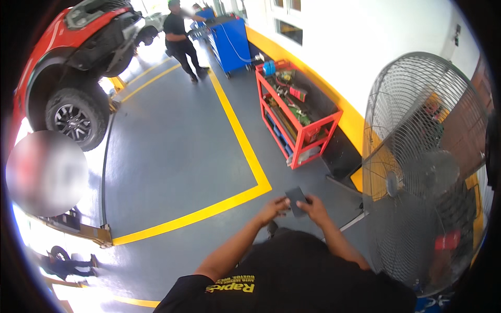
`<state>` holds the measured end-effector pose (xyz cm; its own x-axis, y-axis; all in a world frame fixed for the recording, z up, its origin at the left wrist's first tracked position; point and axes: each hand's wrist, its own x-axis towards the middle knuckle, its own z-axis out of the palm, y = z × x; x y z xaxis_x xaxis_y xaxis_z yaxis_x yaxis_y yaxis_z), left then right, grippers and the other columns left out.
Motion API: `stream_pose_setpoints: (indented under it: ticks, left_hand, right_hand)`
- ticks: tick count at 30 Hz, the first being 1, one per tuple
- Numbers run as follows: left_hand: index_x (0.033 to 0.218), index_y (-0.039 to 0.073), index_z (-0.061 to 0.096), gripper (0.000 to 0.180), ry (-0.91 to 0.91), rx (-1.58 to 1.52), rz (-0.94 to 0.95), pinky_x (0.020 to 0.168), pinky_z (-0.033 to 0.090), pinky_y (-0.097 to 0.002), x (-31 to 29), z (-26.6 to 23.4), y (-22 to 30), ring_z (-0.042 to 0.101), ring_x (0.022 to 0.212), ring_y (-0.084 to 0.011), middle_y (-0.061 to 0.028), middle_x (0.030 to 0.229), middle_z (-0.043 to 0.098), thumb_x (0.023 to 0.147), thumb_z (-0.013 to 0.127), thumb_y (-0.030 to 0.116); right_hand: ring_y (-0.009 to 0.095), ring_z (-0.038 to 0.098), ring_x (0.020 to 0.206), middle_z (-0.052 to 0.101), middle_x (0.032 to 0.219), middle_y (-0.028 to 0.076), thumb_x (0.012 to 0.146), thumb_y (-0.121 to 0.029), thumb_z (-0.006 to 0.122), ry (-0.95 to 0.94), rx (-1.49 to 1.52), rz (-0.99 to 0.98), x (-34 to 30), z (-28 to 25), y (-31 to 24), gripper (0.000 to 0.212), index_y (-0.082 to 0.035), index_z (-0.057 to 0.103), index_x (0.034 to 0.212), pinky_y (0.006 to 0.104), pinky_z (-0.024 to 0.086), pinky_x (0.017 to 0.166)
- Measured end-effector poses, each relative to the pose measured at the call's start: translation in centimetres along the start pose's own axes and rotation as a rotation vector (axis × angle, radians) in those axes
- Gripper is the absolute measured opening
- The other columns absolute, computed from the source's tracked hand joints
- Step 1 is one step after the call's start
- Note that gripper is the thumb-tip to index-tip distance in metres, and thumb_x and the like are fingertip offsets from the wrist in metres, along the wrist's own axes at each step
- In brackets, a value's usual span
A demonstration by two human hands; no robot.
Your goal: The person walks through a garage, retrieves a cloth, and cleans the rim of a tire mounted on a balancing machine using a spray cleaner and sandpaper. They then apply a small weight to the rim.
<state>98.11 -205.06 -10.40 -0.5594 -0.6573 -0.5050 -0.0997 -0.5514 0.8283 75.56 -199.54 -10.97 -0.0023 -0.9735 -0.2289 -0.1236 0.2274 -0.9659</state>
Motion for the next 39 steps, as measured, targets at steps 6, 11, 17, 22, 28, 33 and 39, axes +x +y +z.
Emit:
stream_pose_setpoints:
  ticks: [6, 11, 17, 22, 28, 33, 39]
  left_hand:
    - [0.145, 0.005, 0.039, 0.068, 0.294, -0.376, 0.176, 0.100, 0.048, -0.0434, 7.1, -16.4, 15.0, 0.060, 0.115, -0.0269, -0.0138, 0.133, 0.055, 0.096, 0.068, 0.043]
    - [0.138, 0.007, 0.050, 0.052, 0.197, -0.422, 0.212, 0.093, 0.050, -0.0389, 17.9, -34.0, 23.3, 0.062, 0.107, -0.0223, -0.0077, 0.119, 0.064, 0.099, 0.066, 0.038]
    - [0.124, 0.008, 0.064, 0.035, 0.299, -0.171, 0.236, 0.083, 0.051, -0.0328, 31.7, -49.7, 39.3, 0.061, 0.095, -0.0139, -0.0013, 0.107, 0.066, 0.100, 0.065, 0.033]
    - [0.133, 0.008, 0.060, 0.039, 0.316, -0.001, 0.181, 0.079, 0.050, -0.0304, 44.2, -60.1, 50.3, 0.059, 0.091, -0.0117, -0.0009, 0.106, 0.065, 0.102, 0.061, 0.031]
    - [0.130, 0.005, 0.059, 0.034, 0.337, -0.121, 0.209, 0.074, 0.050, -0.0309, 62.1, -67.7, 57.5, 0.057, 0.088, -0.0128, -0.0021, 0.105, 0.063, 0.105, 0.056, 0.029]
    - [0.122, 0.003, 0.059, 0.031, 0.224, -0.041, 0.102, 0.074, 0.050, -0.0324, 74.1, -72.9, 64.4, 0.058, 0.089, -0.0139, -0.0032, 0.102, 0.062, 0.106, 0.054, 0.029]
    - [0.115, 0.001, 0.059, 0.032, 0.028, 0.143, -0.081, 0.075, 0.051, -0.0367, 91.4, -74.1, 76.5, 0.058, 0.085, -0.0179, -0.0057, 0.095, 0.059, 0.106, 0.053, 0.032]
  right_hand:
    - [0.018, 0.065, 0.089, 0.070, 0.100, 0.012, 0.088, -0.031, 0.076, -0.184, 0.048, -0.044, 23.4, 9.5, -12.9, 0.052, 0.007, 0.063, 0.121, 0.0342, 0.052, 0.080]
    - [0.017, 0.065, 0.096, 0.068, 0.106, 0.011, 0.089, -0.026, 0.077, -0.243, 0.018, 0.004, 44.6, 16.3, -17.3, 0.049, 0.006, 0.060, 0.124, 0.0325, 0.052, 0.086]
    - [0.024, 0.067, 0.100, 0.068, 0.113, 0.015, 0.093, -0.035, 0.073, -0.031, 0.036, -0.107, 64.9, 16.3, -24.2, 0.050, 0.000, 0.063, 0.127, 0.0383, 0.053, 0.091]
    - [0.015, 0.065, 0.090, 0.069, 0.099, 0.007, 0.095, -0.014, 0.068, 0.405, -0.004, -0.172, 81.9, 2.3, -30.5, 0.028, -0.001, 0.065, 0.119, 0.0303, 0.054, 0.079]
    - [0.017, 0.064, 0.073, 0.070, 0.087, 0.010, 0.093, -0.016, 0.068, 1.310, -0.546, -0.455, 100.0, -15.9, -39.0, 0.022, -0.003, 0.064, 0.111, 0.0311, 0.051, 0.074]
    - [0.024, 0.063, 0.078, 0.063, 0.087, 0.009, 0.085, -0.014, 0.074, 1.430, -0.512, -0.474, 112.3, -19.0, -53.4, 0.028, -0.007, 0.062, 0.109, 0.0368, 0.050, 0.073]
    - [0.033, 0.055, 0.090, 0.054, 0.096, 0.009, 0.081, -0.022, 0.078, 1.750, -0.934, -0.484, 123.7, -24.5, -59.6, 0.031, -0.009, 0.054, 0.095, 0.0442, 0.041, 0.078]
